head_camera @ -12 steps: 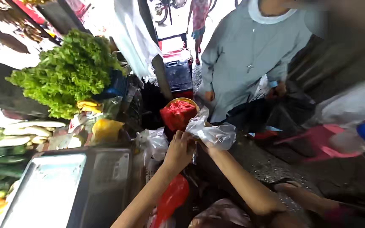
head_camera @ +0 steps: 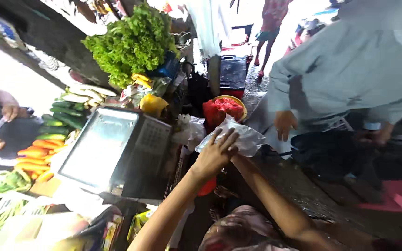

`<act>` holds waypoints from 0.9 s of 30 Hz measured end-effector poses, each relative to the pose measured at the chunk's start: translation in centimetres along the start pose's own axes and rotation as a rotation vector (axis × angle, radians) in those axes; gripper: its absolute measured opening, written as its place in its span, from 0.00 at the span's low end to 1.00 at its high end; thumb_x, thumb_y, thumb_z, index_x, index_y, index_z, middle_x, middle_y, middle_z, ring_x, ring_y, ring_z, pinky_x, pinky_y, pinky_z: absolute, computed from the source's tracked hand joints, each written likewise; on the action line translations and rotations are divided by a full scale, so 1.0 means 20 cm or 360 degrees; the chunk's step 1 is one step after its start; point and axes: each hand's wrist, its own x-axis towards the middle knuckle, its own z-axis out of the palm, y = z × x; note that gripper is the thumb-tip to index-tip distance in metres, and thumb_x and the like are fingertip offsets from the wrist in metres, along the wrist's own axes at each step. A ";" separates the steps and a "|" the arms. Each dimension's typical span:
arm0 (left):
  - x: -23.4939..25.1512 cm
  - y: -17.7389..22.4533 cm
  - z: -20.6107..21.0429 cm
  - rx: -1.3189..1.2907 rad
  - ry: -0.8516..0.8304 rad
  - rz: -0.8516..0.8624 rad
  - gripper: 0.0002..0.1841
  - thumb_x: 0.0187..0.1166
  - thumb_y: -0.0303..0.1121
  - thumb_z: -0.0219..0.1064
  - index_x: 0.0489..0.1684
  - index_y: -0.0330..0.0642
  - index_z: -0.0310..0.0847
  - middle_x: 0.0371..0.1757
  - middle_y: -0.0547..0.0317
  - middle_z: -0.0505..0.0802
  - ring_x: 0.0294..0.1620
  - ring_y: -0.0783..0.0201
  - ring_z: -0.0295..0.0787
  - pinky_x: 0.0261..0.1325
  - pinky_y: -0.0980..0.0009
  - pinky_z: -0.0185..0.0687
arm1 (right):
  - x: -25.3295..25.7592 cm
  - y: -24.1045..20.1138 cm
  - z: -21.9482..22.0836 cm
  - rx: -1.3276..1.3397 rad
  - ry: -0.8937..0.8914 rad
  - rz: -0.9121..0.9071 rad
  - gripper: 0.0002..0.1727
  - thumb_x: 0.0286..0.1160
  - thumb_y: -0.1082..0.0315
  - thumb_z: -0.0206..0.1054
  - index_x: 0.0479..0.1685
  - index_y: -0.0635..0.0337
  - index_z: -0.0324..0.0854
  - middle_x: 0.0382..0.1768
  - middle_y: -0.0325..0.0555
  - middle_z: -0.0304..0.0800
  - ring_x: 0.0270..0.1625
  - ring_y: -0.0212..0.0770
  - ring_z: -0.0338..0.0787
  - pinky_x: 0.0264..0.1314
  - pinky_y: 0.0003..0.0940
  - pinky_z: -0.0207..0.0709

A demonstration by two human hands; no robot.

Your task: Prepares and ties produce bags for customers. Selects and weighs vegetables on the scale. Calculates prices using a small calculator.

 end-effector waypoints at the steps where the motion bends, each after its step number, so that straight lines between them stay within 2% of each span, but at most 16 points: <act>1: -0.03 -0.03 0.00 -0.0208 0.0031 -0.0228 0.11 0.79 0.23 0.64 0.50 0.43 0.92 0.67 0.55 0.91 0.75 0.54 0.83 0.82 0.49 0.71 | 0.03 0.00 0.00 -0.0071 -0.0122 -0.0086 0.16 0.80 0.77 0.64 0.61 0.79 0.79 0.53 0.58 0.89 0.56 0.35 0.88 0.65 0.29 0.81; 3: -0.07 -0.09 -0.01 -0.0616 0.0217 -0.0752 0.08 0.79 0.26 0.68 0.48 0.36 0.90 0.53 0.51 0.95 0.60 0.57 0.91 0.68 0.55 0.83 | 0.12 0.00 0.07 0.0039 -0.0135 -0.0140 0.16 0.74 0.73 0.70 0.56 0.74 0.81 0.41 0.54 0.90 0.40 0.38 0.89 0.47 0.37 0.86; 4: -0.10 -0.11 0.00 -0.0797 0.0340 -0.0972 0.09 0.79 0.27 0.69 0.51 0.34 0.88 0.50 0.50 0.94 0.54 0.58 0.92 0.62 0.56 0.87 | 0.15 0.04 0.09 0.0135 -0.0133 -0.0138 0.15 0.74 0.70 0.70 0.56 0.70 0.80 0.35 0.50 0.88 0.31 0.37 0.86 0.36 0.36 0.85; 5: -0.13 -0.13 0.03 -0.0962 0.0450 -0.1156 0.12 0.81 0.28 0.68 0.57 0.33 0.85 0.49 0.50 0.94 0.50 0.61 0.93 0.57 0.59 0.90 | 0.16 0.08 0.09 0.0198 -0.0137 -0.0059 0.16 0.78 0.68 0.69 0.58 0.68 0.79 0.33 0.48 0.86 0.27 0.36 0.84 0.31 0.36 0.83; 7: -0.17 -0.18 0.09 -0.1324 0.0670 -0.1412 0.11 0.86 0.31 0.64 0.59 0.36 0.79 0.44 0.54 0.90 0.40 0.65 0.88 0.45 0.64 0.87 | 0.15 0.13 0.07 0.0361 -0.0172 0.0142 0.19 0.82 0.62 0.68 0.64 0.63 0.79 0.33 0.46 0.86 0.25 0.34 0.81 0.28 0.32 0.80; 9: -0.16 -0.21 0.16 -0.1642 0.0818 -0.1590 0.07 0.87 0.31 0.62 0.55 0.41 0.76 0.41 0.60 0.87 0.37 0.68 0.84 0.42 0.68 0.84 | 0.17 0.17 0.04 0.0661 -0.0317 0.0335 0.19 0.86 0.58 0.64 0.68 0.58 0.77 0.34 0.43 0.86 0.27 0.34 0.83 0.32 0.31 0.82; 11: -0.15 -0.21 0.25 -0.1918 0.0878 -0.1713 0.08 0.85 0.29 0.63 0.56 0.41 0.75 0.42 0.60 0.87 0.39 0.67 0.85 0.45 0.66 0.86 | 0.19 0.19 -0.01 0.0904 -0.0559 0.0527 0.20 0.90 0.52 0.59 0.70 0.53 0.75 0.37 0.41 0.87 0.35 0.35 0.88 0.42 0.34 0.86; 13: -0.13 -0.19 0.34 -0.2139 0.1007 -0.1789 0.13 0.78 0.23 0.67 0.58 0.37 0.75 0.43 0.55 0.90 0.41 0.63 0.88 0.47 0.61 0.88 | 0.21 0.19 -0.03 0.1014 -0.0697 0.0622 0.22 0.89 0.47 0.56 0.66 0.53 0.76 0.39 0.41 0.90 0.39 0.35 0.90 0.46 0.35 0.88; 15: -0.10 -0.16 0.40 -0.2277 0.1204 -0.1894 0.19 0.70 0.15 0.68 0.60 0.30 0.75 0.43 0.50 0.92 0.43 0.60 0.92 0.50 0.59 0.91 | 0.23 0.15 -0.03 0.0948 -0.0658 0.0631 0.17 0.89 0.54 0.59 0.63 0.55 0.75 0.37 0.41 0.89 0.36 0.35 0.90 0.42 0.34 0.89; 17: -0.09 -0.14 0.42 -0.2324 0.1300 -0.1976 0.17 0.72 0.12 0.65 0.58 0.29 0.74 0.42 0.51 0.91 0.42 0.62 0.91 0.51 0.62 0.90 | 0.27 0.13 -0.02 0.0786 -0.0508 0.0572 0.18 0.81 0.63 0.70 0.63 0.62 0.77 0.37 0.47 0.90 0.33 0.38 0.90 0.38 0.35 0.88; 19: -0.10 -0.12 0.42 -0.2354 0.1385 -0.1995 0.16 0.73 0.12 0.63 0.58 0.28 0.74 0.44 0.50 0.92 0.44 0.62 0.91 0.52 0.63 0.91 | 0.32 0.11 -0.02 0.0696 -0.0382 0.0480 0.17 0.78 0.65 0.73 0.59 0.65 0.81 0.37 0.49 0.91 0.34 0.39 0.91 0.39 0.37 0.89; 21: -0.14 -0.12 0.41 -0.2331 0.1424 -0.1894 0.23 0.70 0.13 0.63 0.67 0.28 0.70 0.52 0.47 0.90 0.49 0.60 0.91 0.54 0.62 0.91 | 0.36 0.10 -0.04 0.0675 -0.0329 0.0384 0.15 0.76 0.65 0.74 0.54 0.66 0.84 0.34 0.49 0.92 0.31 0.39 0.90 0.36 0.37 0.89; 23: -0.18 -0.13 0.35 -0.2107 0.1222 -0.1726 0.39 0.61 0.17 0.71 0.80 0.33 0.61 0.66 0.44 0.84 0.61 0.59 0.86 0.62 0.62 0.87 | 0.37 0.06 -0.07 0.0543 -0.0291 0.0320 0.14 0.76 0.64 0.75 0.50 0.65 0.86 0.32 0.47 0.92 0.29 0.37 0.90 0.33 0.34 0.87; 25: -0.21 -0.18 0.30 -0.1728 0.0990 -0.1505 0.58 0.51 0.34 0.85 0.89 0.36 0.51 0.72 0.44 0.79 0.70 0.57 0.80 0.69 0.63 0.82 | 0.38 0.02 -0.09 0.0375 -0.0244 0.0239 0.12 0.77 0.62 0.74 0.47 0.63 0.87 0.29 0.44 0.90 0.25 0.34 0.86 0.29 0.31 0.83; 26: -0.21 -0.21 0.28 -0.1647 0.0898 -0.1435 0.61 0.49 0.41 0.87 0.90 0.36 0.51 0.76 0.43 0.78 0.73 0.55 0.78 0.72 0.61 0.80 | 0.38 0.00 -0.08 0.0300 -0.0199 0.0205 0.13 0.77 0.61 0.74 0.46 0.63 0.88 0.29 0.43 0.90 0.24 0.34 0.85 0.27 0.31 0.82; 27: -0.20 -0.22 0.25 -0.1648 0.0830 -0.1410 0.57 0.51 0.43 0.86 0.87 0.34 0.56 0.77 0.42 0.79 0.75 0.54 0.79 0.74 0.59 0.80 | 0.39 -0.01 -0.08 0.0224 -0.0153 0.0188 0.14 0.77 0.59 0.74 0.47 0.63 0.88 0.30 0.44 0.90 0.26 0.34 0.86 0.29 0.32 0.83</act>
